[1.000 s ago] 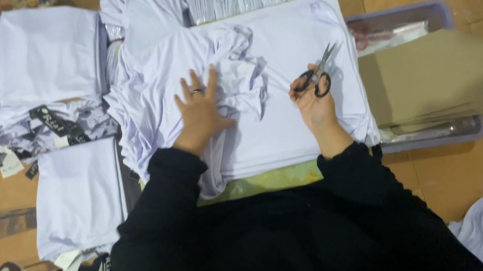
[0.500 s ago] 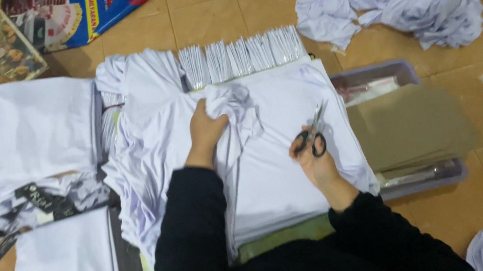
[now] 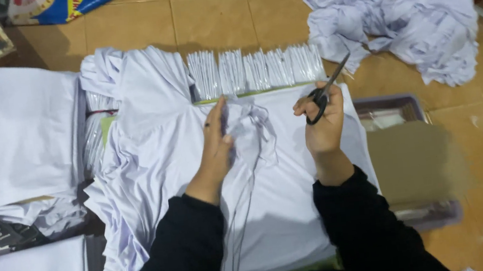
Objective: The person sits on the floor and uses scissors to trim loose threads and tags from a stack of white shirts. They repeatedly pick up a shirt, cut the excess fabric, and place it back on the pile.
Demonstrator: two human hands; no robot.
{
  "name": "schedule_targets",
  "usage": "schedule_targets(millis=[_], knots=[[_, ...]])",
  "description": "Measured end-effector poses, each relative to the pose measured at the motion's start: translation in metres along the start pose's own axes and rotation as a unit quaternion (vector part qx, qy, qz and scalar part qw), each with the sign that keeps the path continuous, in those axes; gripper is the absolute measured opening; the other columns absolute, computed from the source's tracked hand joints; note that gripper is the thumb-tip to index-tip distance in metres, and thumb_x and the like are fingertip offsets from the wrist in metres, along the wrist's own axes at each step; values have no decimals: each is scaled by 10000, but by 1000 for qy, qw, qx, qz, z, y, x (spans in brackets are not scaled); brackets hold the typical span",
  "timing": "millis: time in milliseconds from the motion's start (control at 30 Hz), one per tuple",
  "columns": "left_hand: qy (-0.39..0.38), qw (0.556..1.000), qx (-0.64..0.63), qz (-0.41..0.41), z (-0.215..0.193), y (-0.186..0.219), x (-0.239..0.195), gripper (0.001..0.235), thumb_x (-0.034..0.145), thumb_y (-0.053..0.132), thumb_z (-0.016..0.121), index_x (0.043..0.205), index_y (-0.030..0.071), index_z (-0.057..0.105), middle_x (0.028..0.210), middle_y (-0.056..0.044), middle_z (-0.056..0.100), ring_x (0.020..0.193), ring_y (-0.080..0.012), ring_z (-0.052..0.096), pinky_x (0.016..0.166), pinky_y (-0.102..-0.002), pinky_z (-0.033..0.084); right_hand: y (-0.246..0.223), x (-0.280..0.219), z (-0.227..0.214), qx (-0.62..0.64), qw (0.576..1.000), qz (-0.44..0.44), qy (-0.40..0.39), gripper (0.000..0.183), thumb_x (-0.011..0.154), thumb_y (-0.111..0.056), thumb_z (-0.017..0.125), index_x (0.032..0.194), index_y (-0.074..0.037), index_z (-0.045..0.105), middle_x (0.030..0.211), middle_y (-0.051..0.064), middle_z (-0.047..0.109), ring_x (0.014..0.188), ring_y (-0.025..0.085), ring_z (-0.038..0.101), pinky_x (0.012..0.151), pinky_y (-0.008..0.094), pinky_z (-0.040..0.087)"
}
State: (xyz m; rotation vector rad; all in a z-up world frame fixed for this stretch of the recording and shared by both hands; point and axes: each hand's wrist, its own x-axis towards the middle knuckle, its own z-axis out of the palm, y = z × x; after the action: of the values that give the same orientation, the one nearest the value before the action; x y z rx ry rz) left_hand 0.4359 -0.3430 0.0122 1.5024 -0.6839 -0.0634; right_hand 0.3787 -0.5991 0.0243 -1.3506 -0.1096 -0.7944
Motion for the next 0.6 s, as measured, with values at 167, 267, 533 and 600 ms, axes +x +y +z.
schedule_targets(millis=[167,267,533,600], knots=[[-15,960,-277,-25,14,-7,0,833,920,122,377,1653,100,-17,1657,-291,185,1549,-421,57,1240,-573,-40,42,-13,-9,8,999,-10,-29,540,911,-270,775,1246,-14,437,657,180,628,724,310,650,786,357,505],[-70,982,-169,-52,11,-11,-4,935,814,-81,453,1651,135,98,1670,-231,215,1558,-417,57,1247,-550,15,18,-22,-4,-29,995,0,-98,662,744,-263,889,1175,-25,447,742,195,685,833,349,647,843,397,484],[-66,993,73,-68,12,-1,2,851,871,60,703,1615,102,290,1622,-198,323,1522,-445,231,1244,-539,196,-17,-18,28,-167,959,2,-228,521,632,-220,1005,1026,-35,718,963,121,641,893,288,654,816,354,533],[-35,993,83,-80,11,-4,5,753,930,78,625,1608,111,298,1589,-182,333,1507,-385,287,1243,-495,256,-22,-9,22,-165,913,5,-374,513,682,-420,946,1007,-111,697,932,93,647,958,329,646,879,410,492]])
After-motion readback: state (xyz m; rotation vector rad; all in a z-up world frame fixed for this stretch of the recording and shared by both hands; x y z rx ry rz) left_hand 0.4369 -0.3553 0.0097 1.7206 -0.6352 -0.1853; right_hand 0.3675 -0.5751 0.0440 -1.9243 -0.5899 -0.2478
